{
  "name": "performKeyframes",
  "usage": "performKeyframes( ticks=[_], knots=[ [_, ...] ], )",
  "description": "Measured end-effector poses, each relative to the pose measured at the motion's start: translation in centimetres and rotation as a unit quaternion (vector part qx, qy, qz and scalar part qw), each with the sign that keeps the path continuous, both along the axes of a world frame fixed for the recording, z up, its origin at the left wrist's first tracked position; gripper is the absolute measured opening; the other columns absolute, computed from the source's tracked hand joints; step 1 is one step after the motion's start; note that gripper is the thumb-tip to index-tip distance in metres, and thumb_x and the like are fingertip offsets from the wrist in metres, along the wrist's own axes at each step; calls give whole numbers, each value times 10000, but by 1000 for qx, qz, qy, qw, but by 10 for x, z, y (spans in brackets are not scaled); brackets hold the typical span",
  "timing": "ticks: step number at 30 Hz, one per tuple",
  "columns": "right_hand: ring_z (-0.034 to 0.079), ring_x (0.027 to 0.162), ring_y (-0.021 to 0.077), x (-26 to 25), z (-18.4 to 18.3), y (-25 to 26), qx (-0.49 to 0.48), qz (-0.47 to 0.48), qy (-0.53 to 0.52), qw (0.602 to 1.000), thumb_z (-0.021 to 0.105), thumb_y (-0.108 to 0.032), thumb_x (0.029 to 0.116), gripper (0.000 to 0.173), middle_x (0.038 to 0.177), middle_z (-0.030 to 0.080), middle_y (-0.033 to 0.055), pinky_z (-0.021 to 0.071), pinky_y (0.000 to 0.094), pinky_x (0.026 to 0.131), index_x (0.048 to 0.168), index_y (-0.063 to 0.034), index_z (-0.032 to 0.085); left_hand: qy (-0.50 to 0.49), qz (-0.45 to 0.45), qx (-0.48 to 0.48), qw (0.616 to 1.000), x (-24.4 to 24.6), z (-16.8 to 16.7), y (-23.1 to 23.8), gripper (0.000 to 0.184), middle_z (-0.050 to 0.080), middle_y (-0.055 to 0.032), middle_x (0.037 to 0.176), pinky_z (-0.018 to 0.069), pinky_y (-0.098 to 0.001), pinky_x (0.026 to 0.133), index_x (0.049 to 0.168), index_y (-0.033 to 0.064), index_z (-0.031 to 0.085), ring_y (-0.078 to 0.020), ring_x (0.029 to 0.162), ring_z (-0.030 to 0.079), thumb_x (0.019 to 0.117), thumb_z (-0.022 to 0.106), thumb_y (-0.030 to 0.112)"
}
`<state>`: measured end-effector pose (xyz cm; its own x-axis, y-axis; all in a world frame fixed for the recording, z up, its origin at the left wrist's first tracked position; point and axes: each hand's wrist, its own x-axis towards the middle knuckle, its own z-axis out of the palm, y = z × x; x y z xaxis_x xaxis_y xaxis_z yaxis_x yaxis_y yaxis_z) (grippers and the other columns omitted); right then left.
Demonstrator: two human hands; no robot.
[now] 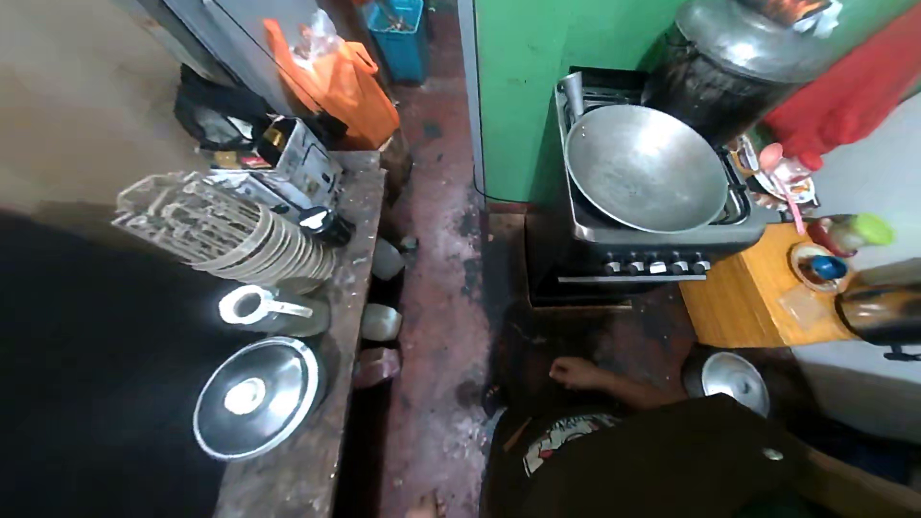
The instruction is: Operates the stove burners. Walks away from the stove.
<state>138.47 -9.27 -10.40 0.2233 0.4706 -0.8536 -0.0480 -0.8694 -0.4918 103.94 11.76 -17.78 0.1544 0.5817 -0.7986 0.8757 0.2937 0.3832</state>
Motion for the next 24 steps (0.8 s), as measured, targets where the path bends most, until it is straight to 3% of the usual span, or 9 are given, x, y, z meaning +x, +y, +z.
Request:
performKeyframes(
  ticks=[3,6,11,14,16,18,21,24],
  knots=[
    [608,1170,385,-3,3,5,9,18,-27,999,449,-273,1099,427,1333,577,277,462,513,1023,1387,31,528,20,32,-41,998,11,2,37,390,652,-235,1098,525,-422,836,1324,-81,555,-249,888,641,1117,401,212],
    [588,1225,381,-1,-3,-8,-30,-34,-47,998,456,-285,1096,435,1360,568,270,446,513,1057,1388,30,526,-11,21,-47,999,15,-3,52,389,661,-267,1152,548,-464,854,1358,-72,535,-305,944,681,1116,400,202],
    [568,1235,382,-3,-13,-48,-100,-92,-79,988,451,-310,1096,469,1355,559,284,430,523,1055,1391,48,518,-20,-22,-58,998,18,-32,46,352,674,-257,1063,545,-466,813,1280,-95,585,-298,873,670,1106,433,171],
    [597,1182,379,-13,-7,-62,-132,-115,-77,982,458,-318,1095,492,1340,568,285,455,508,1030,1436,36,480,-8,-65,-69,995,13,-57,46,366,682,-263,1059,549,-488,828,1283,-89,591,-324,882,679,1103,448,195],
    [628,1103,353,-21,-5,-68,-148,-124,-72,978,460,-310,1095,490,1303,588,265,489,492,978,1476,-1,447,3,-80,-84,993,14,-55,46,381,670,-257,1072,538,-480,836,1303,-82,579,-319,892,665,1110,434,213],
    [640,998,311,-32,-19,-77,-159,-118,-82,977,471,-322,1089,466,1206,624,230,510,462,908,1440,-16,492,4,-77,-93,993,16,-50,49,398,670,-275,1140,533,-508,901,1323,-72,582,-355,983,678,1109,435,230],
    [571,1258,388,-42,-29,-80,-179,-44,-104,977,481,-336,1079,487,1363,586,253,426,550,1077,1458,-31,509,-6,-53,-97,994,17,-55,48,409,670,-262,1181,532,-512,928,1352,-47,571,-355,1031,682,1106,439,252],
    [517,1322,415,-45,-11,-57,-185,58,-101,976,419,-251,1105,438,1416,538,277,376,561,1112,1449,9,495,-25,-4,-108,994,12,-52,43,400,662,-260,1184,536,-486,895,1363,-44,555,-334,1002,682,1113,421,237]
  ],
)
